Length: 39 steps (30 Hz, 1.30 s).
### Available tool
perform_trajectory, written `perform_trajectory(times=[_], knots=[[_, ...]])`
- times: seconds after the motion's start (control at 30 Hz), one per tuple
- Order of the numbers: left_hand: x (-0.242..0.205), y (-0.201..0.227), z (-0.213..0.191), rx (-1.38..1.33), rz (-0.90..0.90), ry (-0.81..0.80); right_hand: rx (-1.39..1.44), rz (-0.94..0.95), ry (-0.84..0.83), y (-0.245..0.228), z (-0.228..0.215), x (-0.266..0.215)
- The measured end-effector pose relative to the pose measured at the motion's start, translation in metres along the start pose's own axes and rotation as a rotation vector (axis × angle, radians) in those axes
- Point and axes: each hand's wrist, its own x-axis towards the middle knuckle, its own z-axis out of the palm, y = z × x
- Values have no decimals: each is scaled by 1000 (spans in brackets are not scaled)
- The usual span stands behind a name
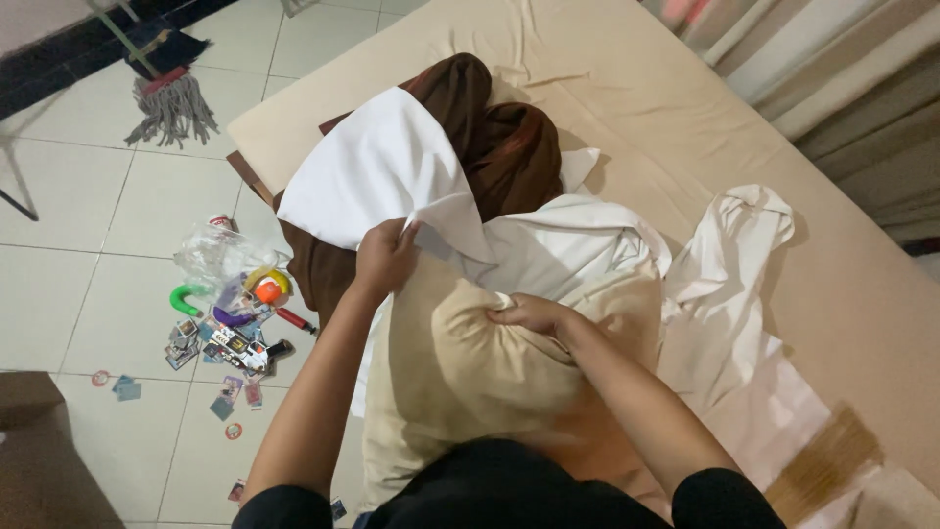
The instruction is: The person picks up a pillow from the bed and works a white pillowcase over it, pulling the fabric up and working the corners on. They then adjust the covered pillow, smooth it, and finish by gathering and folding the remaining white cloth on the bed.
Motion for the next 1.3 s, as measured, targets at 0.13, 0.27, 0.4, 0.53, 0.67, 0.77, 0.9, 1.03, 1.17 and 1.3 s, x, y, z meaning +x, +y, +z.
perform_trajectory(times=[0.13, 0.27, 0.4, 0.53, 0.67, 0.77, 0.9, 1.03, 1.17, 1.3], knots=[[-21, -16, -7, 87, 156, -120, -16, 19, 74, -4, 13, 26], [-51, -16, -29, 157, 225, -188, 134, 112, 343, 3, 0, 41], [-74, -31, -48, 153, 185, -157, 325, 42, 355, 0, -33, 20], [-89, -33, -48, 191, 230, -154, 676, -74, 261, -2, -64, -12], [-89, -42, -39, 437, 259, -215, 823, -191, 328, 8, -79, -48], [-85, -92, -15, 631, 248, -135, 828, -250, 343, 18, -81, -67], [-89, -115, -5, 725, 219, 59, 810, -254, 423, 22, -70, -90], [-108, -136, 23, 467, -53, 168, 803, -262, 492, 30, -74, -102], [-117, -122, 40, 115, -365, 55, 815, -291, 544, 34, -79, -107], [-120, -148, 61, -60, -286, -7, 830, -320, 556, 42, -97, -107]])
